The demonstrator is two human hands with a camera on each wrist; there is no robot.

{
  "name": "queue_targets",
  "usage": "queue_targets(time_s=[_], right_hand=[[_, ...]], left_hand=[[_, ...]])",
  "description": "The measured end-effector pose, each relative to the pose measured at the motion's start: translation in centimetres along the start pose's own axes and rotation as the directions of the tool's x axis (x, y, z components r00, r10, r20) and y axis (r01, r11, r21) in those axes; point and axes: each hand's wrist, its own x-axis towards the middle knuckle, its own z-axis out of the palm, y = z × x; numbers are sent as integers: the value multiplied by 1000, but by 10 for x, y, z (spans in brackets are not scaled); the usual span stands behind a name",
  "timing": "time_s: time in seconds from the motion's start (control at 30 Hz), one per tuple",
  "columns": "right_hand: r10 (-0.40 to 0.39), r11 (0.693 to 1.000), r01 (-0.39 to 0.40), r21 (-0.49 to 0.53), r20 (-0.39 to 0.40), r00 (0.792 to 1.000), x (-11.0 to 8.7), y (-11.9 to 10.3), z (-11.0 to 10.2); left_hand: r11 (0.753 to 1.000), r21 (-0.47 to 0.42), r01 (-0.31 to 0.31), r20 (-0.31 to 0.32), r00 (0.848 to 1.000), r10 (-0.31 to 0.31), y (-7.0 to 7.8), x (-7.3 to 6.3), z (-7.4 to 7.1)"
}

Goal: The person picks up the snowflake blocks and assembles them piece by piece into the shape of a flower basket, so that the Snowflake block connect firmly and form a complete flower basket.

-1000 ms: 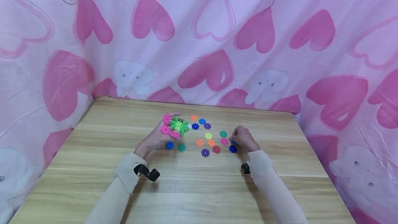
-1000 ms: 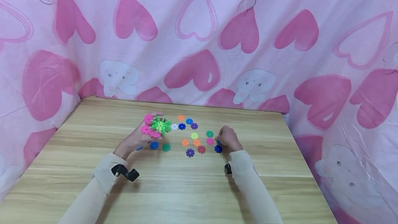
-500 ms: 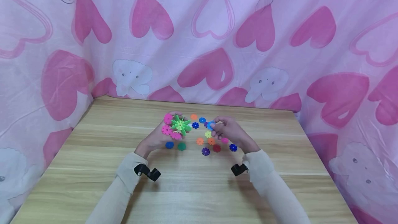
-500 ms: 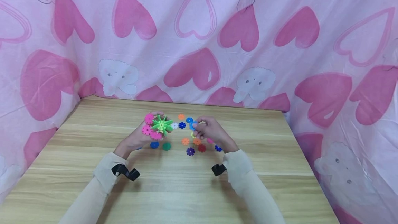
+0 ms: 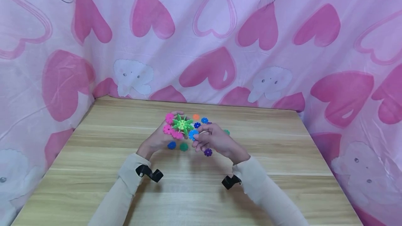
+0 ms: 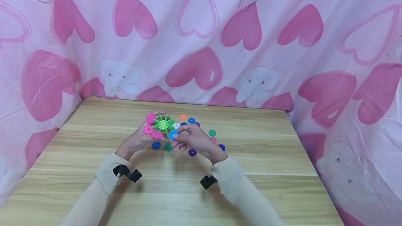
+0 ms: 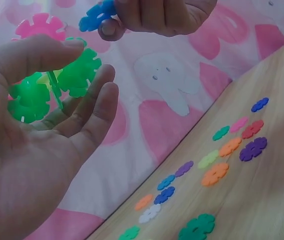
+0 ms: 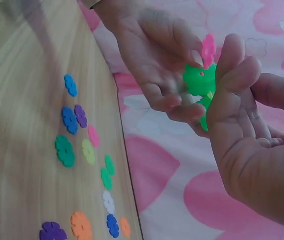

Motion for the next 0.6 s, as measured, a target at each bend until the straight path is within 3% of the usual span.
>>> queue_targets(time_s=[0.37, 0.6], right_hand=[[6, 998, -5, 59, -12, 1000, 7, 11, 3], [16, 995, -12, 100, -31, 999, 8, 12, 5]], left_hand=[[1000, 8, 10, -32, 999, -9, -2, 1, -1], [1000, 21, -14, -38, 999, 15, -3, 2, -1]])
